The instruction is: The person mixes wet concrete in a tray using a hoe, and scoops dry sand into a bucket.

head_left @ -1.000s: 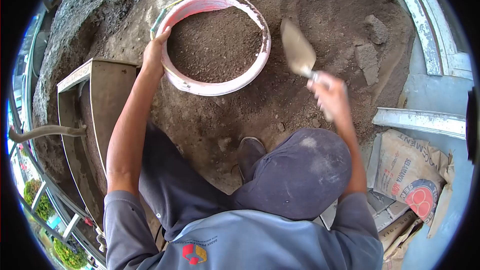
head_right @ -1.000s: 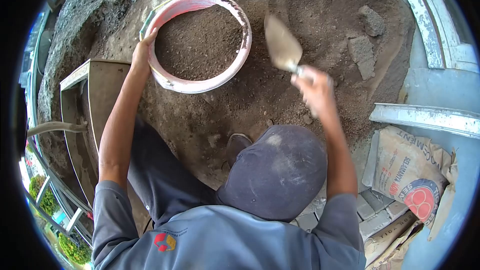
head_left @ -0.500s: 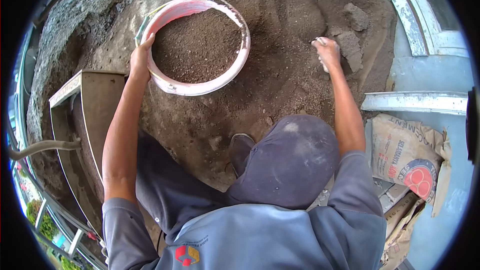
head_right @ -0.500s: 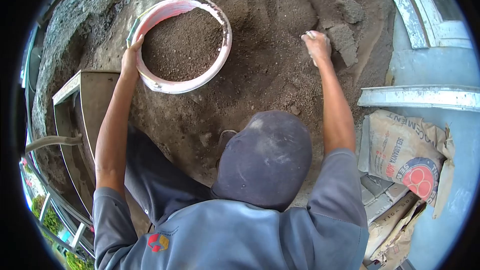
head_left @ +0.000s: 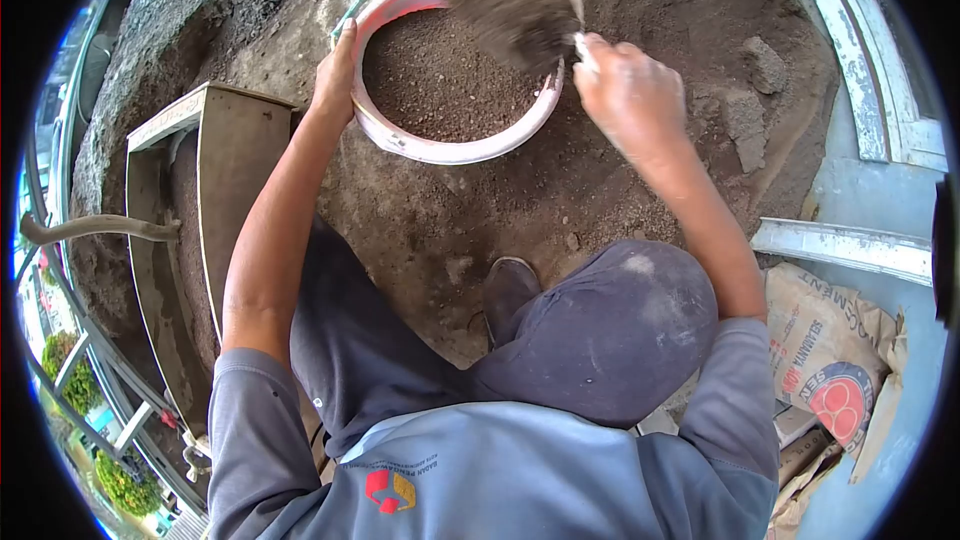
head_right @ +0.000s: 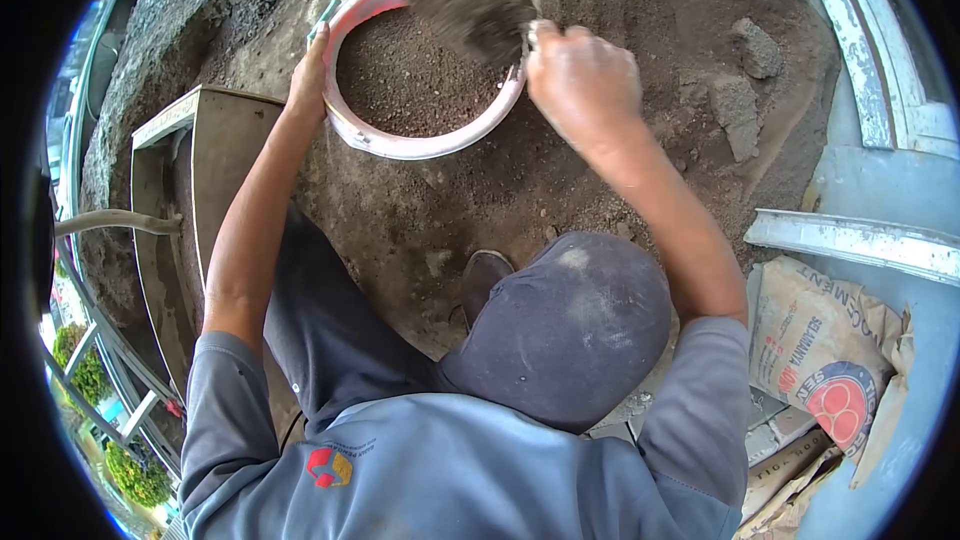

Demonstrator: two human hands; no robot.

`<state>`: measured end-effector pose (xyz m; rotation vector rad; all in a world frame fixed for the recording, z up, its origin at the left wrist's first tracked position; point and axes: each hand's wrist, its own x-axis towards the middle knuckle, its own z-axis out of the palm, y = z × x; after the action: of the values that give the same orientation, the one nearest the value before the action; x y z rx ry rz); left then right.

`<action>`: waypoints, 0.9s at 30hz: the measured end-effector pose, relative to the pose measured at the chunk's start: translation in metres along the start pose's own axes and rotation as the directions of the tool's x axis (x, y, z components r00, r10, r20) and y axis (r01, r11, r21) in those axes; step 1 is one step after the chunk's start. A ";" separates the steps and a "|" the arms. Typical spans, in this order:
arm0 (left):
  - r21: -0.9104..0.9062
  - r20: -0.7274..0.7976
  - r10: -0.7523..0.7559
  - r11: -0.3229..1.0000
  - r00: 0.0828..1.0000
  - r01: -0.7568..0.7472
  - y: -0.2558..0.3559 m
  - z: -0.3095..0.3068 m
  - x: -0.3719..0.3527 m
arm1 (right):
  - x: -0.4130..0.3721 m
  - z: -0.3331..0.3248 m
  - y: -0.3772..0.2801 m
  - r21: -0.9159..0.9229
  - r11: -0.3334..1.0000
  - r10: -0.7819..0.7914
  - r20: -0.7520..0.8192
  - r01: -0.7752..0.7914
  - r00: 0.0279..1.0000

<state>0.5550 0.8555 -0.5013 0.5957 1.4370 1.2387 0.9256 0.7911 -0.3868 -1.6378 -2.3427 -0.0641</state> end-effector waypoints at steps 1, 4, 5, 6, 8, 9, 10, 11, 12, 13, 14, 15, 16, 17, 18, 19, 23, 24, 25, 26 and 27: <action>0.035 -0.002 0.016 0.999 1.000 -0.016 -0.001 0.000 0.001 | 0.003 0.004 -0.004 -0.091 0.994 -0.063 -0.090 0.055 0.994; 0.130 -0.028 0.061 0.990 0.998 -0.057 0.002 0.000 -0.003 | -0.012 0.003 0.017 0.022 0.997 0.070 -0.172 -0.067 0.983; 0.167 -0.050 0.074 0.984 0.996 -0.064 0.001 -0.003 0.001 | -0.027 0.003 0.033 0.083 0.990 0.129 -0.176 -0.116 0.976; 0.204 -0.074 0.085 0.977 0.994 -0.068 -0.002 -0.005 0.008 | -0.041 0.000 0.046 0.211 0.912 0.348 0.050 -0.351 0.936; 0.191 -0.083 0.077 0.980 0.994 -0.060 0.004 0.003 -0.005 | -0.083 0.010 0.072 0.282 0.717 0.559 0.313 -0.637 0.768; 0.219 -0.102 0.095 0.973 0.990 -0.071 0.000 0.002 0.000 | -0.116 0.024 0.084 0.246 0.717 0.566 0.339 -0.652 0.751; 0.248 -0.125 0.117 0.965 0.985 -0.083 -0.004 -0.002 0.006 | -0.147 0.037 0.093 0.213 0.719 0.570 0.366 -0.662 0.736; 0.279 -0.147 0.138 0.956 0.980 -0.093 -0.006 -0.006 0.010 | -0.168 0.044 0.097 0.182 0.649 0.599 0.476 -0.739 0.644; 0.403 -0.158 0.198 0.908 0.968 -0.120 -0.002 -0.004 0.004 | -0.182 0.054 0.102 0.185 0.636 0.580 0.526 -0.749 0.622; 0.389 -0.162 0.190 0.914 0.968 -0.114 -0.002 -0.005 0.006 | -0.196 0.063 0.107 0.181 0.616 0.570 0.569 -0.766 0.593; 0.375 -0.155 0.171 0.921 0.973 -0.102 -0.005 -0.010 0.010 | -0.201 0.080 0.117 0.188 0.640 0.565 0.542 -0.745 0.623; 0.357 -0.143 0.155 0.929 0.977 -0.095 -0.007 -0.009 0.014 | -0.192 0.100 0.136 0.192 0.666 0.562 0.507 -0.721 0.654; 0.323 -0.106 0.172 0.937 0.979 -0.130 -0.005 -0.005 0.014 | -0.179 0.124 0.159 0.190 0.616 0.636 0.454 -0.765 0.624; 0.290 -0.079 0.186 0.944 0.979 -0.156 -0.004 -0.004 0.008 | -0.163 0.145 0.182 0.193 0.566 0.698 0.406 -0.802 0.590; 0.368 -0.102 0.178 0.921 0.979 -0.129 0.002 -0.001 0.003 | -0.140 0.160 0.204 0.199 0.540 0.743 0.344 -0.818 0.574; 0.403 -0.111 0.186 0.906 0.976 -0.127 0.001 0.000 0.003 | -0.116 0.170 0.223 0.213 0.519 0.778 0.284 -0.828 0.561; 0.413 -0.146 0.182 0.904 0.972 -0.108 0.001 -0.002 0.002 | -0.058 0.157 0.245 0.169 0.676 0.710 0.111 -0.717 0.696; 0.393 -0.146 0.175 0.914 0.974 -0.106 0.002 -0.001 0.001 | -0.050 0.148 0.244 0.149 0.728 0.670 0.051 -0.669 0.741; 0.373 -0.145 0.170 0.922 0.975 -0.106 0.003 0.001 0.002 | -0.041 0.131 0.239 0.226 0.689 0.690 0.084 -0.688 0.719; 0.408 -0.164 0.172 0.908 0.971 -0.092 0.001 0.002 0.002 | -0.035 0.114 0.232 0.300 0.646 0.703 0.127 -0.702 0.700; 0.446 -0.189 0.177 0.892 0.966 -0.076 0.001 0.001 0.002 | -0.029 0.098 0.220 0.375 0.595 0.707 0.177 -0.711 0.684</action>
<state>0.5552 0.8574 -0.5011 0.8863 1.9181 1.1122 1.1183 0.8619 -0.5158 -2.1743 -1.3729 0.5729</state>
